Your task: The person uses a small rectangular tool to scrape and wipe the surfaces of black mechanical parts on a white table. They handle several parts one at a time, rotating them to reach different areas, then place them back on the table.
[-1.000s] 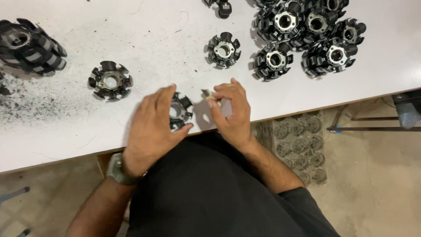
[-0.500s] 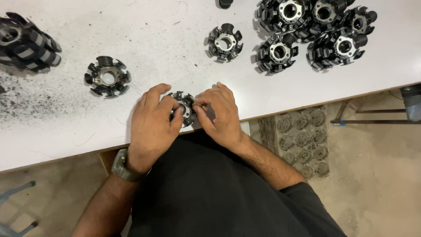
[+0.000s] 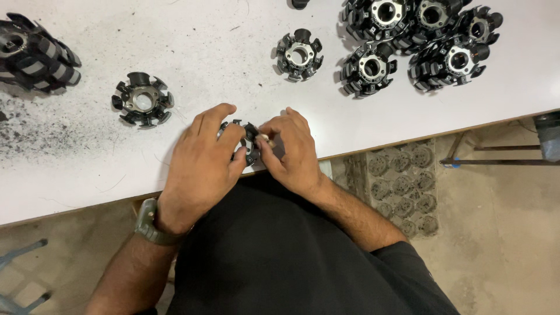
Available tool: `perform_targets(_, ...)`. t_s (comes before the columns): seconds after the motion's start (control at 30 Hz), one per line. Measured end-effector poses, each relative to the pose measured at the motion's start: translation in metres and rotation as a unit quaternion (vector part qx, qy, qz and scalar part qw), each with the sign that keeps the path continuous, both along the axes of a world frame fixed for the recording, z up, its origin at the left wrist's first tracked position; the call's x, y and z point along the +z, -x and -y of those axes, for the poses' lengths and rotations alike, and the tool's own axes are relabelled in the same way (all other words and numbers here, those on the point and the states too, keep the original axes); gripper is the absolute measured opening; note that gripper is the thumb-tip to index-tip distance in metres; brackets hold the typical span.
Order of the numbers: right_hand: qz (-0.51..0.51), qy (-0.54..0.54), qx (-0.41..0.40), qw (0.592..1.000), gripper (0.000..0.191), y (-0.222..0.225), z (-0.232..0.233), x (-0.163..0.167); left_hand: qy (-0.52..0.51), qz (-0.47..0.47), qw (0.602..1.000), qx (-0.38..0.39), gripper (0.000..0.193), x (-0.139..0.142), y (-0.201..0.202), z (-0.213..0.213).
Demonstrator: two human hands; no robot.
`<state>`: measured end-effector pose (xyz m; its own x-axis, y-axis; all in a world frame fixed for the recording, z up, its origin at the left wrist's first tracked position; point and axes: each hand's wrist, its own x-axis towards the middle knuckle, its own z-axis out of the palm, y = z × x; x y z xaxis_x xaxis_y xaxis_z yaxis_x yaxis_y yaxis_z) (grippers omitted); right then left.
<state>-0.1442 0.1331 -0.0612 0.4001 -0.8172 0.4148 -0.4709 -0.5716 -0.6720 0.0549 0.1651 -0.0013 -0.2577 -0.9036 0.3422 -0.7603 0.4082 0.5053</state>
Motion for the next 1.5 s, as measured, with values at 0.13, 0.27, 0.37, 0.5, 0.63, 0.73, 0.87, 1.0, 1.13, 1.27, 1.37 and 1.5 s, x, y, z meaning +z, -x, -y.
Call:
perform_targets(0.13,0.031,-0.009,0.012,0.999,0.023,0.003,-0.003,-0.004,-0.035,0.008,0.999,0.040,0.026,-0.020,0.005,0.007)
perform_targets(0.27,0.005,0.040,0.023,0.999,0.025,0.000,-0.005,-0.009,-0.018,-0.023,0.998,0.064,0.016,-0.036,0.004,-0.002)
perform_targets(0.37,-0.011,0.061,0.004,0.998,0.026,-0.003,-0.006,-0.006,0.007,-0.046,0.996,0.082,0.015,-0.042,0.004,-0.006)
perform_targets(0.5,-0.033,0.079,0.011,0.996,0.025,-0.005,-0.005,0.003,0.041,-0.066,0.993,0.090,0.016,-0.047,0.004,-0.008)
perform_targets(0.63,-0.057,0.054,0.018,0.997,0.024,-0.006,-0.003,0.012,0.030,-0.110,0.989,0.093,0.016,-0.051,0.005,-0.009)
perform_targets(0.73,-0.056,0.039,0.023,0.997,0.022,-0.006,0.002,0.016,0.019,-0.086,0.993,0.079,0.016,-0.054,0.007,-0.007)
perform_targets(0.87,-0.030,0.027,0.034,0.999,0.018,-0.007,0.004,0.019,0.016,-0.107,0.989,0.097,0.013,-0.059,0.015,-0.006)
perform_targets(1.0,-0.031,0.013,0.032,0.999,0.016,-0.005,0.004,0.016,0.018,-0.101,0.986,0.128,0.012,-0.066,0.021,-0.003)
perform_targets(1.13,-0.023,0.021,0.032,0.999,0.019,-0.004,0.004,0.011,0.018,-0.095,0.986,0.137,0.012,-0.072,0.022,-0.002)
perform_targets(1.27,-0.019,0.036,0.041,0.998,0.020,-0.002,0.003,0.009,0.020,-0.096,0.987,0.130,0.012,-0.074,0.021,-0.001)
perform_targets(1.37,-0.031,0.041,0.038,0.998,0.021,-0.003,0.002,0.010,0.024,-0.092,0.987,0.131,0.013,-0.075,0.021,-0.001)
perform_targets(1.5,-0.077,0.076,0.034,0.994,0.021,-0.006,0.002,0.012,0.025,-0.098,0.986,0.133,0.014,-0.077,0.020,-0.003)
